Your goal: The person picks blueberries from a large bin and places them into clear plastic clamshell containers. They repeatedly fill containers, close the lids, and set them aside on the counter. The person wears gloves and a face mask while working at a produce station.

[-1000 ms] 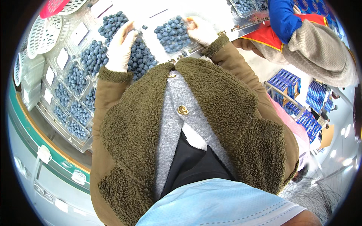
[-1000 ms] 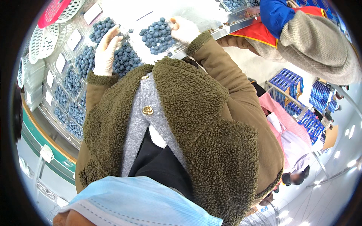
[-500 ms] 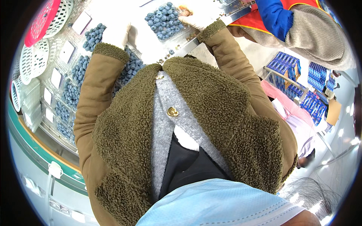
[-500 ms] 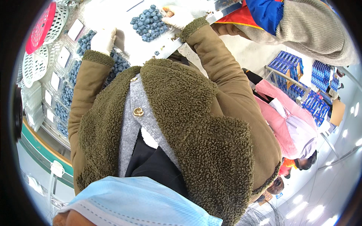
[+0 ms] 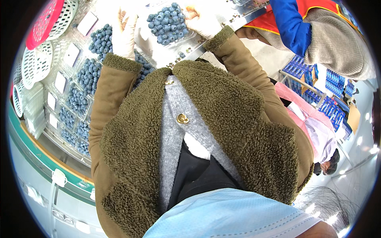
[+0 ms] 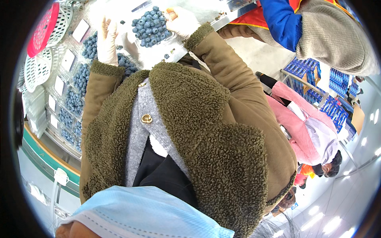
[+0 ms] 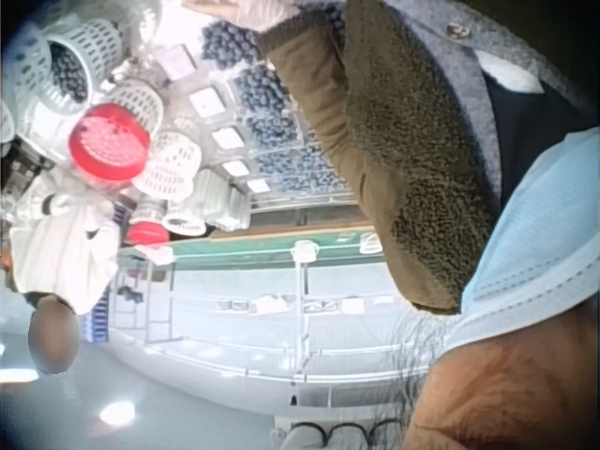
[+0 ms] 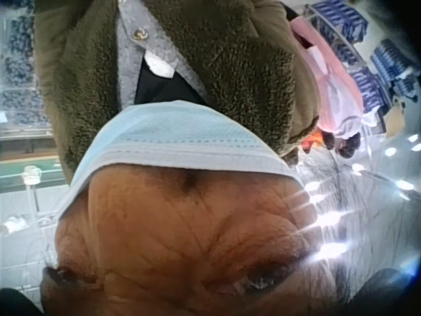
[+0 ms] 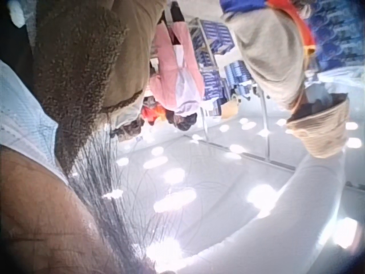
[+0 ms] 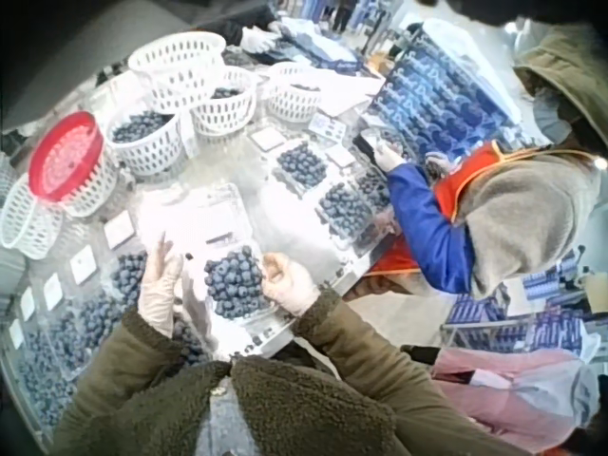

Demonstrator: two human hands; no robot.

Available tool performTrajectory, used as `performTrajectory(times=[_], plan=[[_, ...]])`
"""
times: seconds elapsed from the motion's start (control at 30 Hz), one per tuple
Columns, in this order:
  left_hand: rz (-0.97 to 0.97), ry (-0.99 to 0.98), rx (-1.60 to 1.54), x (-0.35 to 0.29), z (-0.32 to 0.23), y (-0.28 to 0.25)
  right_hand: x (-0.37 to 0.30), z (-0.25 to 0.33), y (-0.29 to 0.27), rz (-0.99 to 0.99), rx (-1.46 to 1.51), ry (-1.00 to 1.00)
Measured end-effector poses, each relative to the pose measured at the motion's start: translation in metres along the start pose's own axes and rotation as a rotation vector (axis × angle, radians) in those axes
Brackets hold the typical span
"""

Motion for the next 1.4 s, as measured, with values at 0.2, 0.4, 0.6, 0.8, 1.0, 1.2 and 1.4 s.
performTrajectory(times=[0.2, 0.4, 0.6, 0.8, 1.0, 1.2, 1.4], plan=[[-0.032, -0.356, -0.702, -0.018, 0.04, -0.007, -0.018, 0.049, -0.007, 0.154, 0.259, 0.002], [-0.023, -0.317, -0.743, -0.024, 0.006, 0.002, -0.031, 0.111, -0.012, 0.248, 0.379, -0.083], [-0.033, -0.184, -0.748, -0.031, -0.02, 0.003, -0.045, 0.188, -0.033, -0.046, -0.221, -0.763], [-0.04, -0.099, -0.755, -0.033, -0.021, -0.002, -0.04, 0.198, -0.028, -0.054, -0.253, -0.795], [-0.1, -0.095, -0.741, -0.034, -0.021, -0.002, -0.032, 0.195, -0.028, -0.034, -0.208, -0.775], [-0.061, -0.046, -0.667, -0.036, -0.033, -0.001, -0.035, 0.21, -0.031, -0.051, -0.379, -0.853], [0.047, -0.029, -0.741, -0.036, -0.038, 0.006, -0.048, 0.231, -0.033, -0.175, -0.659, -1.094]])
Point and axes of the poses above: each hand's wrist, its own x-axis towards the middle knuckle, its own y-axis out of the palm, z = x × y, the point moved 6 cm from there along x, towards the middle knuckle, and after that the axes turned 10 degrees about y, right-handed, at the moved point
